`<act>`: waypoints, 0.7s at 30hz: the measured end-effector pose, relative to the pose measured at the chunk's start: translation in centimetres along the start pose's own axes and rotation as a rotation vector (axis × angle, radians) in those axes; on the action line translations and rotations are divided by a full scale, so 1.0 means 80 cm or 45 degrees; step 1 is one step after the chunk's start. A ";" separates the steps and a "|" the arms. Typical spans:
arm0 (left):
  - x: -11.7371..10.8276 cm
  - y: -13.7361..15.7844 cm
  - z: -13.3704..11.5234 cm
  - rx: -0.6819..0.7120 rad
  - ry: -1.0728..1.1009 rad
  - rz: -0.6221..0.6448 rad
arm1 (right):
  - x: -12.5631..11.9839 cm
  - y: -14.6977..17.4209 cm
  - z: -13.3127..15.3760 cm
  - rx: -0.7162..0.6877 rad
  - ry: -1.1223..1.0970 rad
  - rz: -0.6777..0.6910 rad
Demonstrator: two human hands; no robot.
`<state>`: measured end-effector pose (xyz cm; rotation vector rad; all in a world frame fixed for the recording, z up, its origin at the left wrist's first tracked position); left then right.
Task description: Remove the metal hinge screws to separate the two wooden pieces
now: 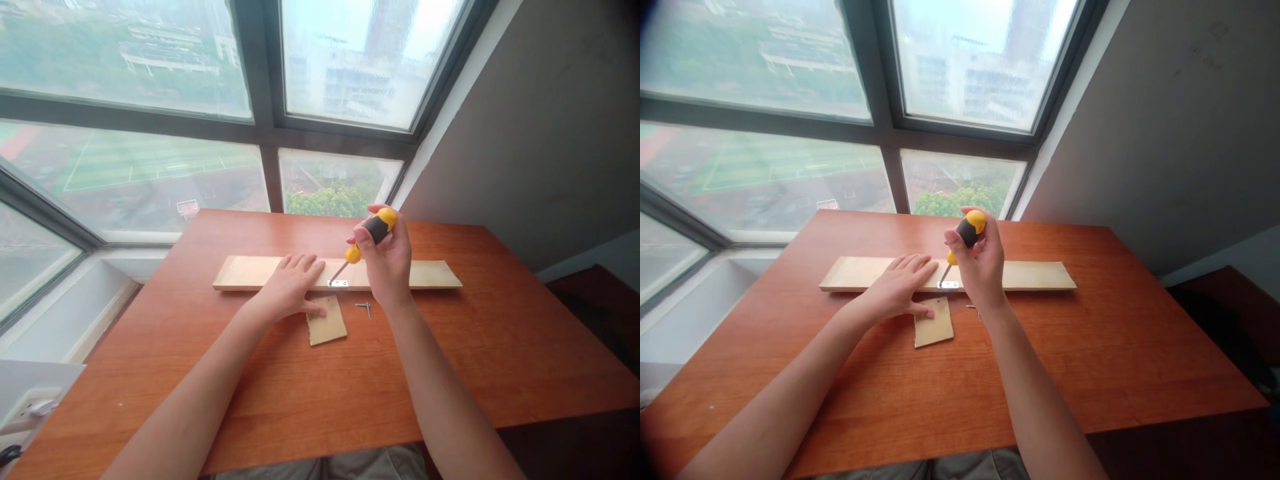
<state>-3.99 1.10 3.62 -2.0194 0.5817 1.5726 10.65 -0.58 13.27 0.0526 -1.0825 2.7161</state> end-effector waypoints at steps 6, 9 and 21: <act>-0.004 0.002 -0.006 -0.001 0.036 0.035 | -0.011 0.004 0.004 -0.073 -0.015 -0.093; -0.006 0.004 -0.008 0.003 0.041 0.040 | -0.010 0.004 0.006 -0.082 -0.117 -0.052; -0.006 0.001 0.007 -0.066 0.045 0.009 | -0.013 0.002 -0.005 -0.036 -0.159 -0.006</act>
Point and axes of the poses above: each hand's wrist, its own y-axis away from the middle knuckle, its own x-axis out of the palm, z = x × y, the point moved 8 cm from there along -y, towards the middle knuckle, and after that the axes turned 9 degrees about -x, right-handed, at the moved point
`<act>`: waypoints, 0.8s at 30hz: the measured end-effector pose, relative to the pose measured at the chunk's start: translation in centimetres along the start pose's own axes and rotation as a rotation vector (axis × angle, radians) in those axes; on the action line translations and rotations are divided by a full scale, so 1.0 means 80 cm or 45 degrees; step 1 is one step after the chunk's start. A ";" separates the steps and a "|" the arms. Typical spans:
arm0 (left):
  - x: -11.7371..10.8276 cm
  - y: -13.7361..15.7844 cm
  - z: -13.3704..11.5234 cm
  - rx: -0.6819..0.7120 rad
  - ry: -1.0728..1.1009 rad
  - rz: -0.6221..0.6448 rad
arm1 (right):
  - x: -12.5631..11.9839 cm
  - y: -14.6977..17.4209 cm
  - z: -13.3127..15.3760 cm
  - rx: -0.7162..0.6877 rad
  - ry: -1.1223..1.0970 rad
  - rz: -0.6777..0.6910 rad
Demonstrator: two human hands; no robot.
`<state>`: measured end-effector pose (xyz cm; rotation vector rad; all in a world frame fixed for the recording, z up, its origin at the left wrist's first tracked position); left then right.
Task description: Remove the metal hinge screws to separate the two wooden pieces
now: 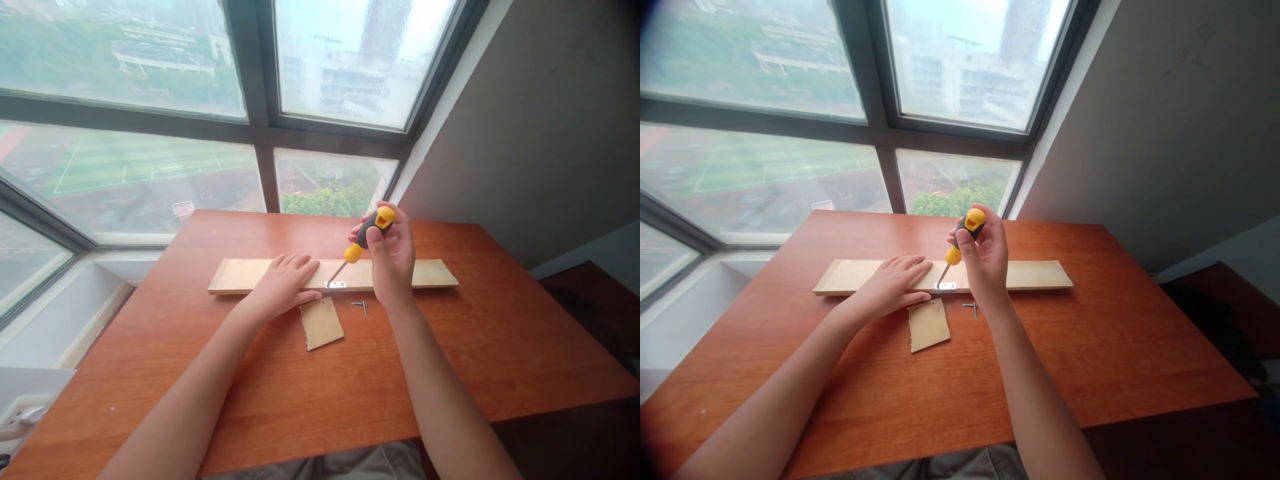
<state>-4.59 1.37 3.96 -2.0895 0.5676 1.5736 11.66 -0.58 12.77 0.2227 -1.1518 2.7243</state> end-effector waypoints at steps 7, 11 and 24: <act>0.009 0.002 -0.009 -0.089 -0.134 -0.011 | -0.003 0.001 0.000 -0.009 -0.062 -0.060; 0.011 0.000 -0.011 -0.092 -0.162 0.015 | -0.002 0.002 0.002 -0.005 -0.057 -0.072; 0.009 -0.002 -0.019 -0.098 -0.120 -0.071 | 0.004 0.007 0.012 -0.101 0.078 -0.107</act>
Point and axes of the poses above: each hand's wrist, its own y-axis away from the middle knuckle, its own x-axis out of the palm, z = x × y, the point moved 8 cm from there along -y, towards the middle knuckle, and after that the axes turned 9 degrees about -x, right-handed, at the moved point
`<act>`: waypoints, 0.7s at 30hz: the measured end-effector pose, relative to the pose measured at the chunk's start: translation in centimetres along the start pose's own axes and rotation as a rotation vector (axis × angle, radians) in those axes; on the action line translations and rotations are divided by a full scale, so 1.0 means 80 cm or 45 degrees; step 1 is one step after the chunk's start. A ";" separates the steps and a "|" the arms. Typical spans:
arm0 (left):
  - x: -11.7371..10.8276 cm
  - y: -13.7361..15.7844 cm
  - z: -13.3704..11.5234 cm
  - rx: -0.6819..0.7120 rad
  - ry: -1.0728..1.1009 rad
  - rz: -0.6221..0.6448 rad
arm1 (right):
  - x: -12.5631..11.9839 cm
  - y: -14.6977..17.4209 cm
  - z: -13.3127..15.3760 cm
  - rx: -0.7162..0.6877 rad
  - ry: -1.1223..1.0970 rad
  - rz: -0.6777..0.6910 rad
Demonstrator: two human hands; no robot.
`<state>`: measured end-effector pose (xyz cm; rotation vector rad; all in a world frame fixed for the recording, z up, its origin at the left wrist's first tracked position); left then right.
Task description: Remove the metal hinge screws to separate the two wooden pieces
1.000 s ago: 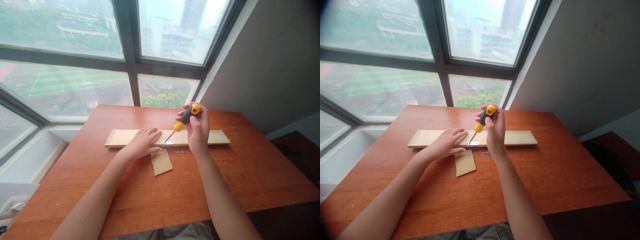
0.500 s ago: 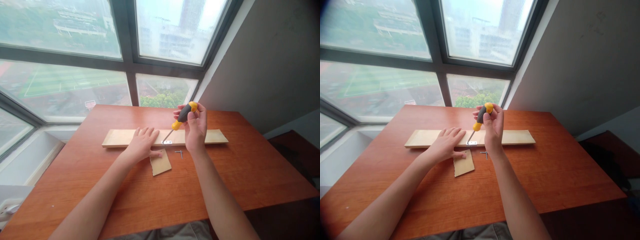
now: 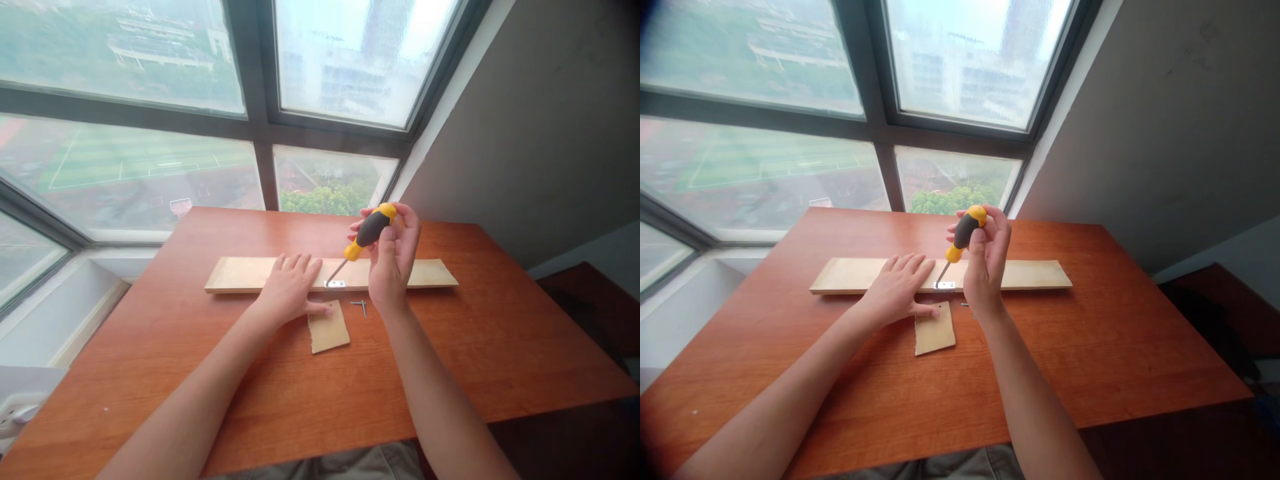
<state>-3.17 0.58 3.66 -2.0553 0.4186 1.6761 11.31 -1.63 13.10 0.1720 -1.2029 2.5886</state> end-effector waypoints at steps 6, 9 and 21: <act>-0.008 0.001 0.007 0.101 0.112 0.039 | 0.005 0.002 0.006 -0.047 0.045 0.049; -0.012 -0.003 0.015 0.066 0.227 0.024 | 0.001 0.003 0.007 -0.060 0.228 0.031; -0.008 -0.012 0.026 0.037 0.308 -0.050 | 0.008 -0.020 0.013 -0.095 0.285 0.278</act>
Point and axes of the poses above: each hand's wrist, its own y-axis away from the middle knuckle, its own x-axis out of the palm, z = x × y, the point moved 8 cm from there along -y, towards the middle knuckle, and after that the axes turned 9 degrees about -x, right-handed, at the moved point
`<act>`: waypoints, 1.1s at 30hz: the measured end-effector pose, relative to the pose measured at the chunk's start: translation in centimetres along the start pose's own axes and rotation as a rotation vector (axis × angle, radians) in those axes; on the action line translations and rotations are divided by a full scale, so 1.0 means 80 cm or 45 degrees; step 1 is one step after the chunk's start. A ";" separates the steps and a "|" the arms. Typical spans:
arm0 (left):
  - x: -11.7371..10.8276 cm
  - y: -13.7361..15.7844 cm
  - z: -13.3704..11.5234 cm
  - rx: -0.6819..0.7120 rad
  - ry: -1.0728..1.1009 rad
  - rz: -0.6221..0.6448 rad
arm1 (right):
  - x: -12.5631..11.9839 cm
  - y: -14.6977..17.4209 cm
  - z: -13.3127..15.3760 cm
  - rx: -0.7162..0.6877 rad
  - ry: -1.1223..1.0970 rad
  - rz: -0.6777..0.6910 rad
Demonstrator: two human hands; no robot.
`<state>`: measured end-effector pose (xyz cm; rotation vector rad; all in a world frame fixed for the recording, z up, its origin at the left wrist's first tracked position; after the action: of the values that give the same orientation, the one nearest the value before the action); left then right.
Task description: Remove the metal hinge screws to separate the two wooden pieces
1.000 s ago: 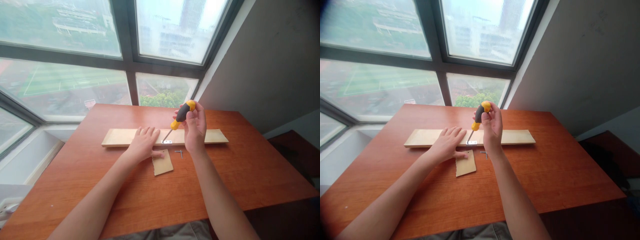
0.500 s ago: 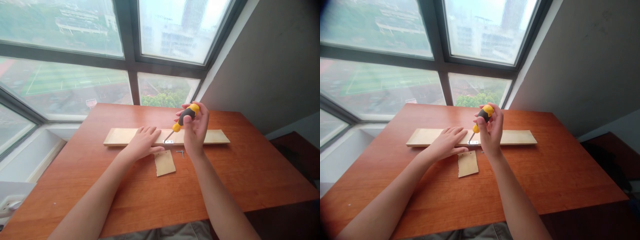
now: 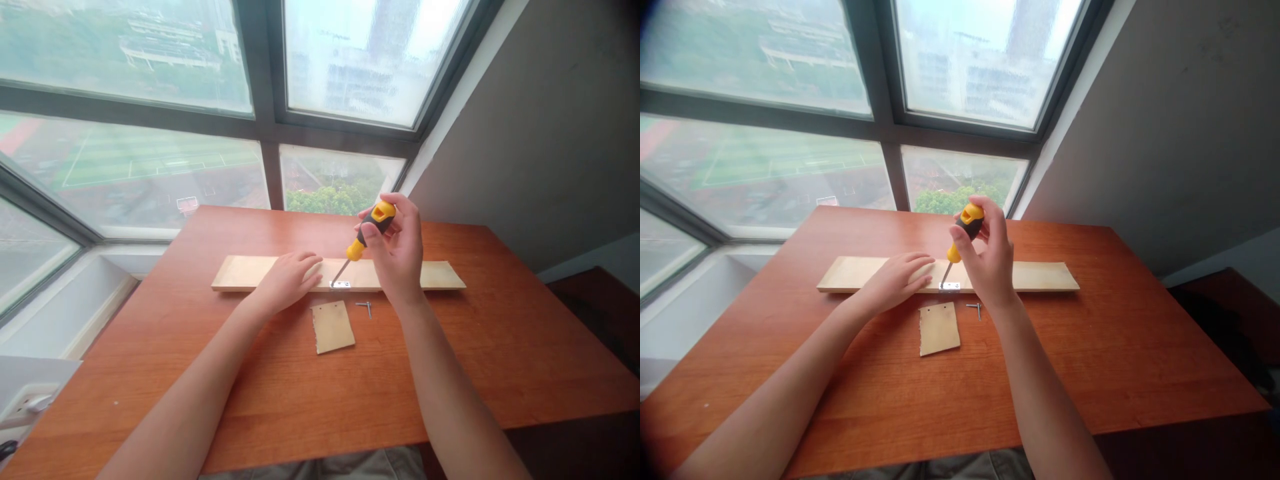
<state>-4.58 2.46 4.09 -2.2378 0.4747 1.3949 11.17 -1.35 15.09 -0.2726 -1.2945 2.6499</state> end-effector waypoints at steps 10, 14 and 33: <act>-0.003 0.002 0.005 -0.027 -0.113 0.045 | -0.001 -0.005 -0.003 -0.036 0.148 -0.029; -0.001 0.002 0.008 -0.064 -0.167 0.053 | 0.006 0.001 -0.005 -0.006 -0.048 -0.077; -0.001 0.002 0.008 -0.093 -0.084 0.007 | 0.018 0.007 -0.026 0.058 -0.135 -0.025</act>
<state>-5.17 2.72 3.90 -2.2413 0.4141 1.5066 10.25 0.23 13.26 -0.1137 -1.2578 2.7063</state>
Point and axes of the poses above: each hand's wrist, its own y-axis away from the middle knuckle, its own x-axis out of the palm, z = x × y, the point moved 8 cm from there along -y, towards the middle knuckle, and after that the axes turned 9 degrees about -x, right-handed, at the moved point
